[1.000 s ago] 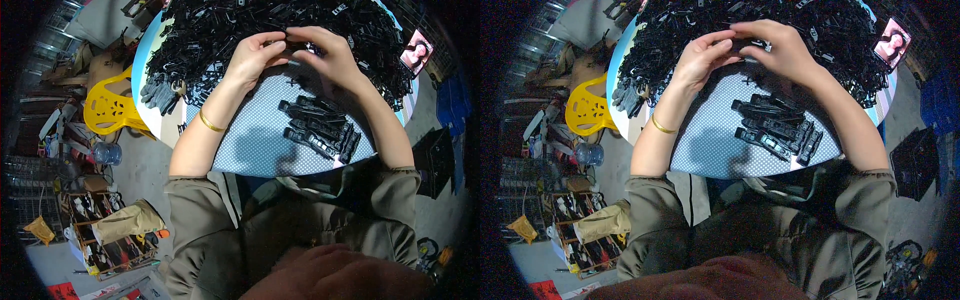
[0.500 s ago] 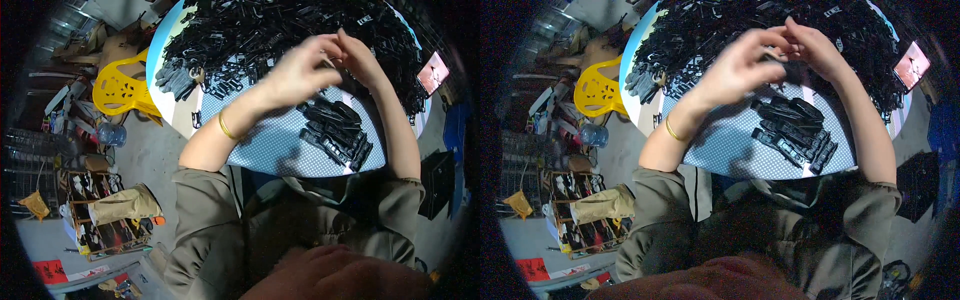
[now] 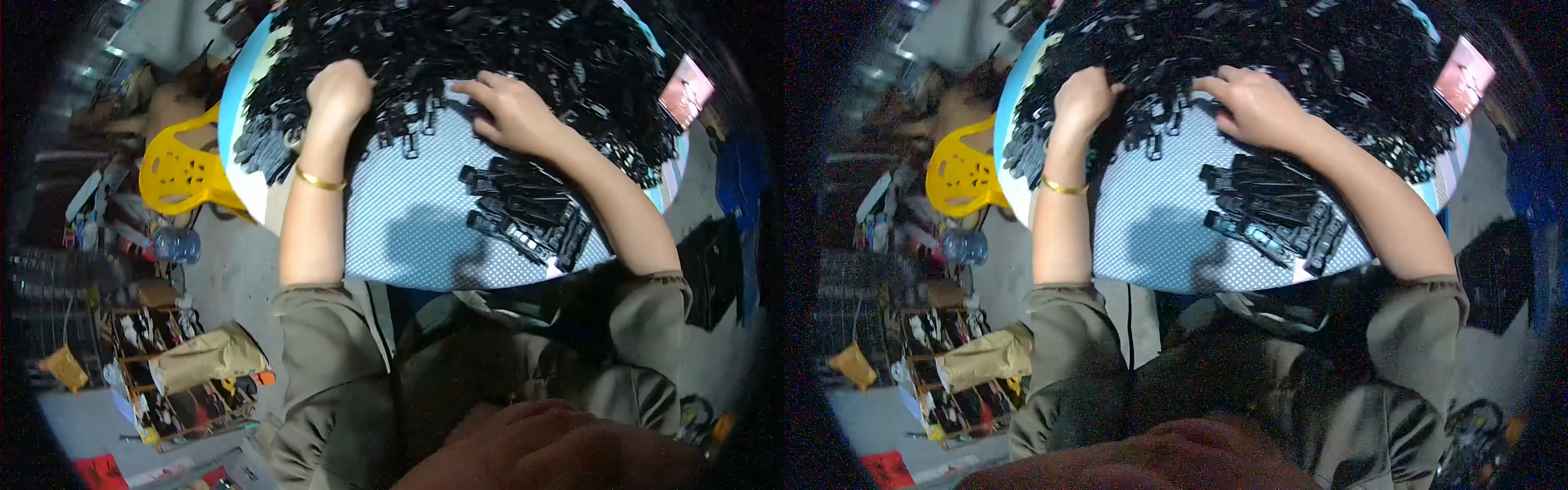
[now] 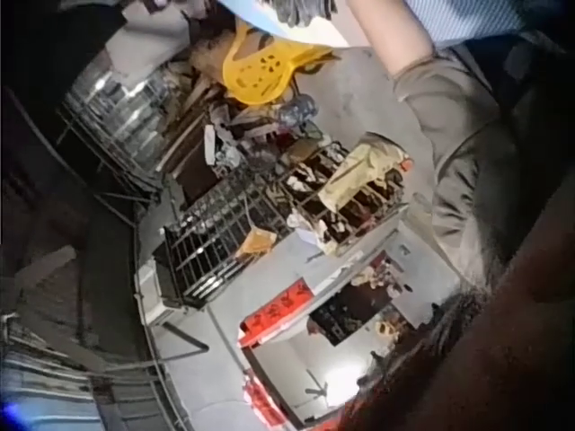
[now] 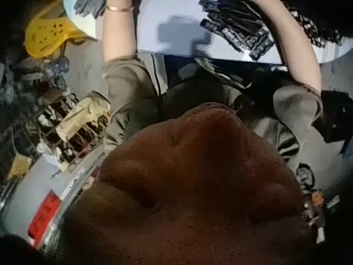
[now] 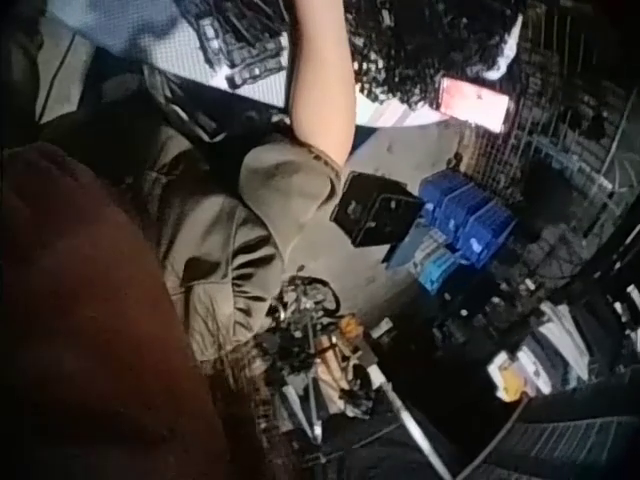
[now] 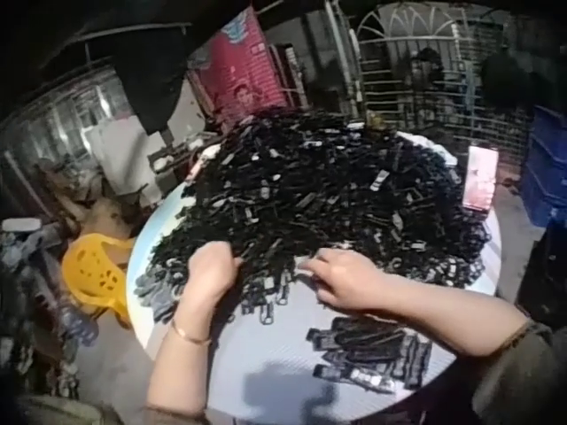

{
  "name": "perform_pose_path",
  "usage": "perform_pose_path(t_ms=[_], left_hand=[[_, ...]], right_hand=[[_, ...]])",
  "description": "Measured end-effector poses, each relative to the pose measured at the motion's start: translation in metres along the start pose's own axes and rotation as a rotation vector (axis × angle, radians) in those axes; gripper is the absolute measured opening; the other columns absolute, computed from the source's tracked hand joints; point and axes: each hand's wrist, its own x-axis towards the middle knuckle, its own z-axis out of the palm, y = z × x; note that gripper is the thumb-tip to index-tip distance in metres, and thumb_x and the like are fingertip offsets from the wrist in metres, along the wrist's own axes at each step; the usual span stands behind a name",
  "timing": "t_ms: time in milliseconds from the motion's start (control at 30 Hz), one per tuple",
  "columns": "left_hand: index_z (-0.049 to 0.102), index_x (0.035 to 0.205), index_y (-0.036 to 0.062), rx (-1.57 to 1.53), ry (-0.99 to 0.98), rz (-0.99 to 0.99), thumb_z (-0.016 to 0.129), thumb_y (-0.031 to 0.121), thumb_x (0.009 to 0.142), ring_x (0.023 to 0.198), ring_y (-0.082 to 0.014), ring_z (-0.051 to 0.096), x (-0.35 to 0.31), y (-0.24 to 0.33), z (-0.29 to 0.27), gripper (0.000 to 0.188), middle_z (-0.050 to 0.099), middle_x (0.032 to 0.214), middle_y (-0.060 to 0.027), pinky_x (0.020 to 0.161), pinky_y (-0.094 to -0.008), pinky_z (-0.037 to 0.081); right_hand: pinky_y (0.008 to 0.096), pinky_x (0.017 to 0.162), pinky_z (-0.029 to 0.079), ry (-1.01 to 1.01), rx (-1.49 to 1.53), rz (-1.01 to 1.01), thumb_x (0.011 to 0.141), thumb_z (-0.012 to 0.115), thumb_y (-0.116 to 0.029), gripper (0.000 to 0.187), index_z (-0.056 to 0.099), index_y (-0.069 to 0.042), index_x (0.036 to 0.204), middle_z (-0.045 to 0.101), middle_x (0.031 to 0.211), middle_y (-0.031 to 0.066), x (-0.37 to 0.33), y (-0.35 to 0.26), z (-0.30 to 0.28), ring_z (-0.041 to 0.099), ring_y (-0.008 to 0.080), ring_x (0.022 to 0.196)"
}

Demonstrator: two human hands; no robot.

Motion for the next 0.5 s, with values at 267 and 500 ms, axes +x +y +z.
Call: perform_pose_path(t_ms=[267, 500], left_hand=[[0.06, 0.092, 0.0027, -0.073, 0.213, 0.014, 0.061, 0.02, 0.075, 0.085, -0.0335, 0.057, -0.006, 0.016, 0.002, 0.024, 0.06, 0.088, -0.0187, 0.073, -0.0402, 0.046], [0.057, 0.101, -0.0013, -0.944, 0.102, 0.283, 0.055, 0.007, 0.077, 0.06, -0.0175, 0.057, -0.022, 0.048, -0.007, 0.025, 0.061, 0.077, -0.0112, 0.056, -0.0272, 0.046]], right_hand=[[0.0364, 0.069, 0.048, 0.106, 0.235, 0.034, 0.067, 0.057, -0.007, 0.023, 0.061, -0.005, 0.09, 0.055, 0.084, 0.0119, -0.005, 0.004, -0.012, 0.057, 0.0288, 0.076], [0.0277, 0.073, 0.049, 0.482, 0.446, -0.11, 0.071, 0.064, -0.003, 0.011, 0.062, 0.001, 0.081, 0.062, 0.087, 0.0116, 0.002, -0.008, -0.031, 0.061, 0.0213, 0.083]])
